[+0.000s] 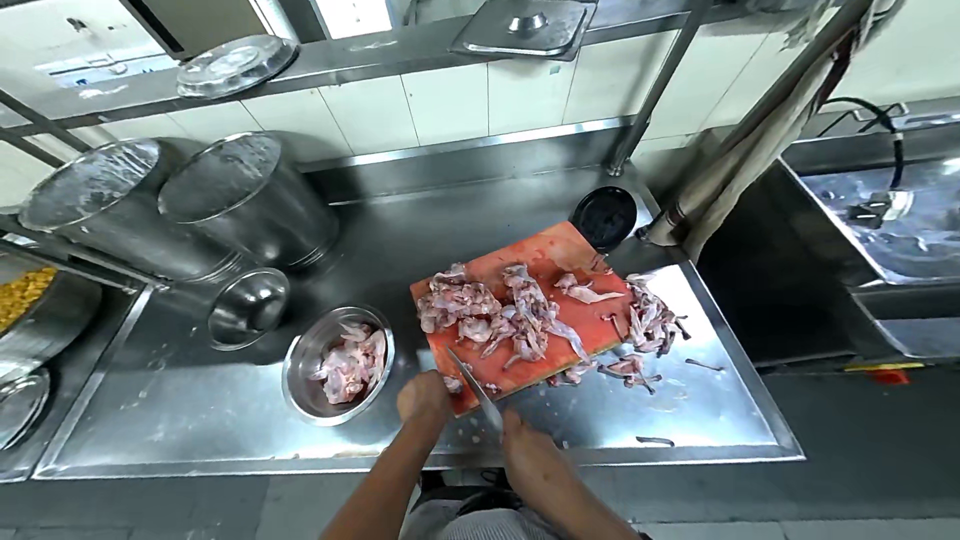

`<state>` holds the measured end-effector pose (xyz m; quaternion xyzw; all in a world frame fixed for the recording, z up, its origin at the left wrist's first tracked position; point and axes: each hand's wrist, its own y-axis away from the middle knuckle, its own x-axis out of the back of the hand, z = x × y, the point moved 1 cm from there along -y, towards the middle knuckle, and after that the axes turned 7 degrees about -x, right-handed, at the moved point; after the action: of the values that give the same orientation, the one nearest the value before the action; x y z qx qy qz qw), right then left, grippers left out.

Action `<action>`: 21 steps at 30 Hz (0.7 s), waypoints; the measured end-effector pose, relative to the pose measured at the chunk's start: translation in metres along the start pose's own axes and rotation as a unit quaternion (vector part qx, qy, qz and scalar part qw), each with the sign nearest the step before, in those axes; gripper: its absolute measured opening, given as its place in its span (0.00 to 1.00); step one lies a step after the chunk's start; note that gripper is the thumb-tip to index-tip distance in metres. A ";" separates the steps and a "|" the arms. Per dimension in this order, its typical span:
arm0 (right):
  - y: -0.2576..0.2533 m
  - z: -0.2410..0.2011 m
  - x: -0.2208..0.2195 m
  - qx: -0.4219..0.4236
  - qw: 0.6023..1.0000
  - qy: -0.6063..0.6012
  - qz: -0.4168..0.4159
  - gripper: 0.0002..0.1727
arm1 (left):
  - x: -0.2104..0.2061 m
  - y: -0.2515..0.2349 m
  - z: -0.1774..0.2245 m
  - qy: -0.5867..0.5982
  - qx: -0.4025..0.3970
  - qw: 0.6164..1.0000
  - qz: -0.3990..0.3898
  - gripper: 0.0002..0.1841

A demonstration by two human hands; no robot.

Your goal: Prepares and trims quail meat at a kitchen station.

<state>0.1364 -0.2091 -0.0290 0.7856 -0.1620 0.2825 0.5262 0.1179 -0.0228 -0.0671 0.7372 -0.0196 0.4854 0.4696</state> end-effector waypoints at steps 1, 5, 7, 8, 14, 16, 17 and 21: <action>0.003 -0.001 0.000 0.001 1.000 0.006 0.001 0.22 | 0.000 0.001 0.001 -0.003 -0.001 1.000 -0.002 0.17; 0.012 0.000 -0.001 0.012 1.000 0.015 -0.010 0.23 | 0.003 0.005 0.007 -0.015 0.000 1.000 -0.010 0.16; 0.011 0.001 -0.004 0.011 1.000 0.019 -0.017 0.22 | 0.002 0.004 0.008 -0.011 0.004 1.000 -0.005 0.16; 0.008 0.001 -0.005 0.012 1.000 0.019 -0.014 0.21 | 0.001 0.003 0.008 -0.008 0.008 1.000 -0.002 0.16; -0.038 -0.028 -0.003 0.057 0.998 0.007 0.018 0.22 | 0.000 0.006 0.015 -0.007 0.010 1.000 -0.020 0.15; -0.049 -0.041 -0.002 0.062 0.998 0.006 0.031 0.22 | 0.002 0.009 0.015 -0.001 0.007 1.000 -0.022 0.16; -0.051 -0.043 -0.002 0.062 0.997 0.005 0.038 0.21 | 0.005 0.008 0.014 0.002 0.010 1.000 -0.021 0.17; -0.023 0.006 -0.024 0.027 1.000 0.001 0.000 0.23 | 0.006 0.000 0.006 0.032 0.028 0.998 -0.038 0.22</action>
<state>0.1315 -0.2065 -0.0625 0.7993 -0.1532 0.2875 0.5050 0.1249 -0.0247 -0.0632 0.7341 0.0371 0.4910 0.4675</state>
